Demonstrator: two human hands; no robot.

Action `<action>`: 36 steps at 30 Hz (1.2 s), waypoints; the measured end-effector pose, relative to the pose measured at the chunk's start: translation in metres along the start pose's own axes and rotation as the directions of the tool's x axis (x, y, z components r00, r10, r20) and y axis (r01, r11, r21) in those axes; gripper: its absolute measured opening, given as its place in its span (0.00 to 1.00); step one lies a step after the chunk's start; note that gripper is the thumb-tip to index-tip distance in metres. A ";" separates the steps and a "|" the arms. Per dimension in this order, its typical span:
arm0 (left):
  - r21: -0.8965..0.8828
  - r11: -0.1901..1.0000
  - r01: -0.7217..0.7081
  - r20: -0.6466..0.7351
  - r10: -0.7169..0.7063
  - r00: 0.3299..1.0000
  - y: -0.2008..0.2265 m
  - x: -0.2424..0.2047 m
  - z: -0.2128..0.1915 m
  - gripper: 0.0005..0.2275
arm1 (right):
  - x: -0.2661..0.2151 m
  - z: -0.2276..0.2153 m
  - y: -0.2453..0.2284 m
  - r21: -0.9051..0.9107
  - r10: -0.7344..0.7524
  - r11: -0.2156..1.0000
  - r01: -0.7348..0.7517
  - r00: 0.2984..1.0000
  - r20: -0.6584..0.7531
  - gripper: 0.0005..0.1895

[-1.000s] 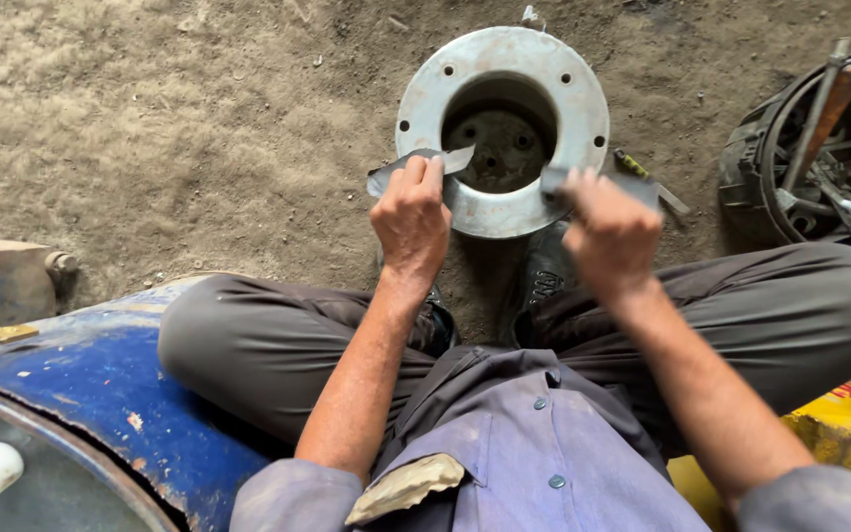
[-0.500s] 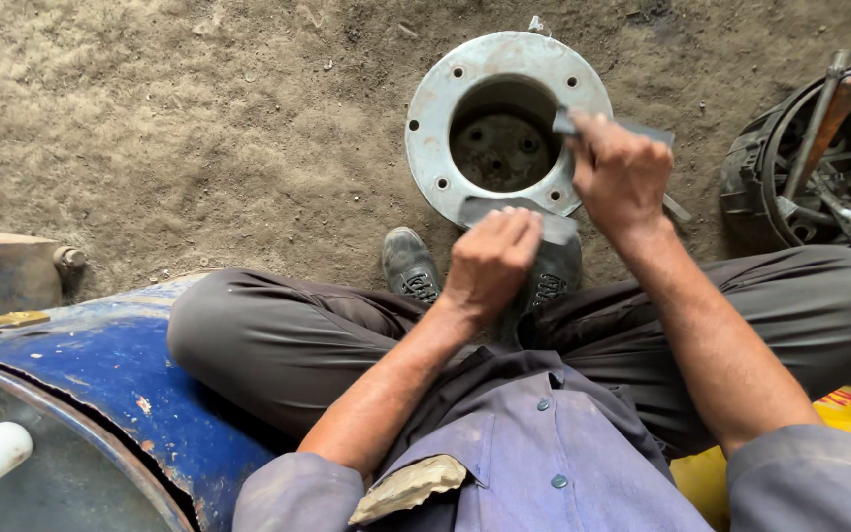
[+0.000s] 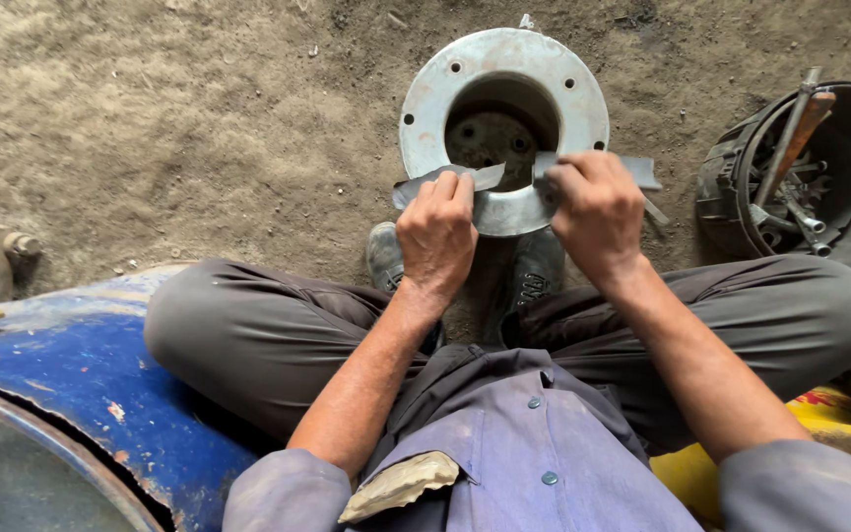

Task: The person sands the surface and inside of a large cylindrical metal part with pieces of sandpaper by hand.

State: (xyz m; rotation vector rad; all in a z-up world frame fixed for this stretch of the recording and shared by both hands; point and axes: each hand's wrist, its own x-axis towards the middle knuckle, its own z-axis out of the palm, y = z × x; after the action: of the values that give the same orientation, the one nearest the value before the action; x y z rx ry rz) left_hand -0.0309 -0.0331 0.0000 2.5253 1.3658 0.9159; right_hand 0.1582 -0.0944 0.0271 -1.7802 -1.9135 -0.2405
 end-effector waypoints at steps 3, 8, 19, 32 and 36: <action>-0.038 0.999 0.007 0.010 -0.006 1.000 -0.001 0.002 -0.008 0.05 | -0.008 0.007 -0.009 0.017 0.049 0.999 -0.050 0.997 0.054 0.05; -0.063 0.997 0.032 0.023 -0.031 0.999 0.001 0.004 -0.011 0.05 | -0.036 0.000 -0.029 0.002 0.016 1.000 -0.016 0.999 0.040 0.05; -0.064 0.997 0.039 0.038 -0.037 0.999 0.003 0.006 -0.013 0.06 | -0.010 -0.004 -0.009 -0.029 -0.052 0.998 0.054 0.995 0.082 0.01; -0.060 0.998 0.035 0.023 -0.033 0.999 0.004 0.004 -0.010 0.04 | -0.004 -0.010 0.003 0.074 -0.155 0.986 0.149 0.985 0.074 0.05; -0.063 0.998 0.018 0.021 -0.016 1.000 0.002 0.004 -0.012 0.05 | 0.003 -0.008 0.006 -0.086 -0.009 0.996 0.016 0.996 0.091 0.04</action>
State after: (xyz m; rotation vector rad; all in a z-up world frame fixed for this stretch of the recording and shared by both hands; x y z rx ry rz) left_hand -0.0346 -0.0325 0.0121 2.4661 1.3286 0.9124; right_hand 0.1660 -0.0948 0.0346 -1.8648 -2.0054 -0.2548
